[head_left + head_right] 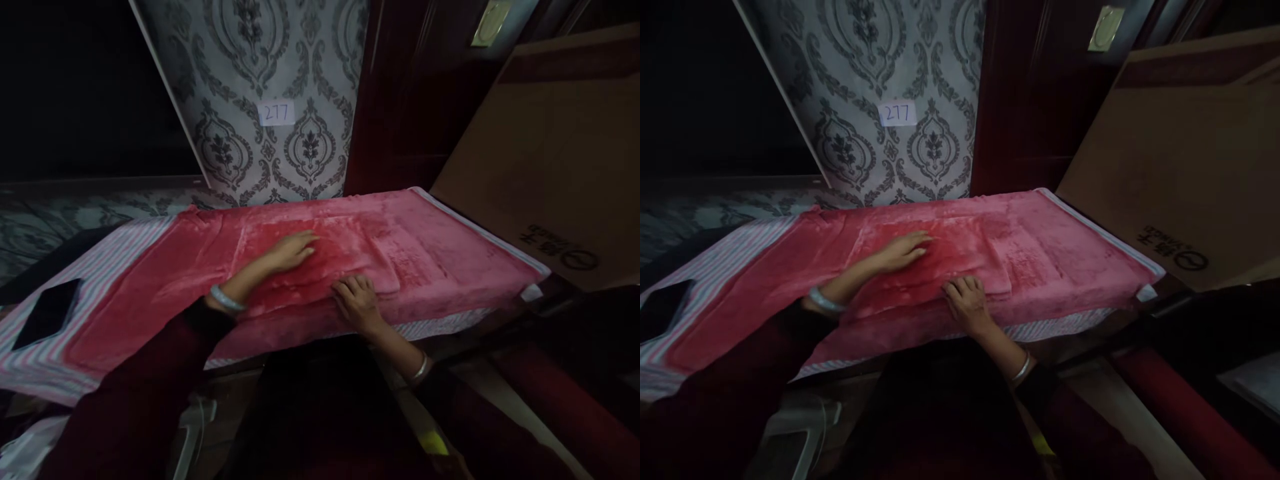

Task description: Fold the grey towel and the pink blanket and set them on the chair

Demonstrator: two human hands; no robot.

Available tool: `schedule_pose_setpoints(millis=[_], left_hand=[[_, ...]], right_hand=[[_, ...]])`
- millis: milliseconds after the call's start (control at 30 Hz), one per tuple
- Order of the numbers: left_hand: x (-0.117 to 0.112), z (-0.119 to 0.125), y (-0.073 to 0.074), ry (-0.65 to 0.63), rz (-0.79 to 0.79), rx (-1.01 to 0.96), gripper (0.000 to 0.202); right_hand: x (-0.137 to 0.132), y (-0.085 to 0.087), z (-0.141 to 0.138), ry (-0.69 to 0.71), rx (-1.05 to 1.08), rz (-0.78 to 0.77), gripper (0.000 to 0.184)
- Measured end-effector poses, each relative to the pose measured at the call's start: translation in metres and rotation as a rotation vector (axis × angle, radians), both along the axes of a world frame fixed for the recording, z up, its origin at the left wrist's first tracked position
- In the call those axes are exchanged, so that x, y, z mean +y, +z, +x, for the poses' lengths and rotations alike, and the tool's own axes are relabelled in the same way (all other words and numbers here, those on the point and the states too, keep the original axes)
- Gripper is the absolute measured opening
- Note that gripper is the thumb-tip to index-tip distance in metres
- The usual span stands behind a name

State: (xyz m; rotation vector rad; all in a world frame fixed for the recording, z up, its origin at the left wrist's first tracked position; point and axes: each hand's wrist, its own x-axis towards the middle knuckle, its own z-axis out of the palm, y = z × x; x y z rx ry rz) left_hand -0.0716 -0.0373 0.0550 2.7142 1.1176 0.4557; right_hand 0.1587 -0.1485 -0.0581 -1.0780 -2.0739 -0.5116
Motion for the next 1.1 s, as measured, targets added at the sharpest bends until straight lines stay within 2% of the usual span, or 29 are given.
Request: schedule_pose_setpoints(millis=[133, 233, 333, 500, 633, 767, 867, 933, 1000, 1100], left_hand=[[0.061, 0.020, 0.002, 0.076, -0.089, 0.081, 0.059], [0.083, 0.028, -0.008, 0.224, -0.184, 0.181, 0.062], [0.090, 0.030, -0.022, 0.315, -0.211, 0.243, 0.063], [0.089, 0.026, -0.037, 0.327, -0.165, 0.237, 0.063], [0.089, 0.028, -0.037, 0.319, -0.130, 0.261, 0.063], [0.089, 0.031, -0.027, 0.326, -0.158, 0.296, 0.066], [0.075, 0.027, -0.015, 0.288, -0.185, 0.285, 0.072], [0.052, 0.019, -0.010, 0.226, -0.157, 0.273, 0.077], [0.020, 0.006, -0.010, 0.152, -0.101, 0.274, 0.077], [-0.029, -0.018, -0.022, 0.116, -0.021, 0.292, 0.074]], right_hand=[[0.006, -0.001, -0.002, 0.034, -0.001, 0.027, 0.018], [0.006, 0.001, 0.001, 0.072, 0.013, 0.050, 0.019], [0.003, 0.007, 0.005, 0.109, 0.042, 0.083, 0.022], [-0.001, 0.004, 0.010, 0.121, 0.087, 0.062, 0.024], [-0.005, -0.001, 0.009, 0.084, 0.040, -0.004, 0.024], [-0.010, 0.019, 0.021, 0.147, 0.045, -0.197, 0.018], [0.000, 0.042, 0.038, 0.069, 0.138, -0.275, 0.034], [0.013, 0.051, 0.047, -0.029, 0.148, -0.286, 0.049], [0.027, 0.051, 0.053, -0.119, 0.107, -0.320, 0.058], [0.040, 0.037, 0.058, -0.224, -0.004, -0.440, 0.060]])
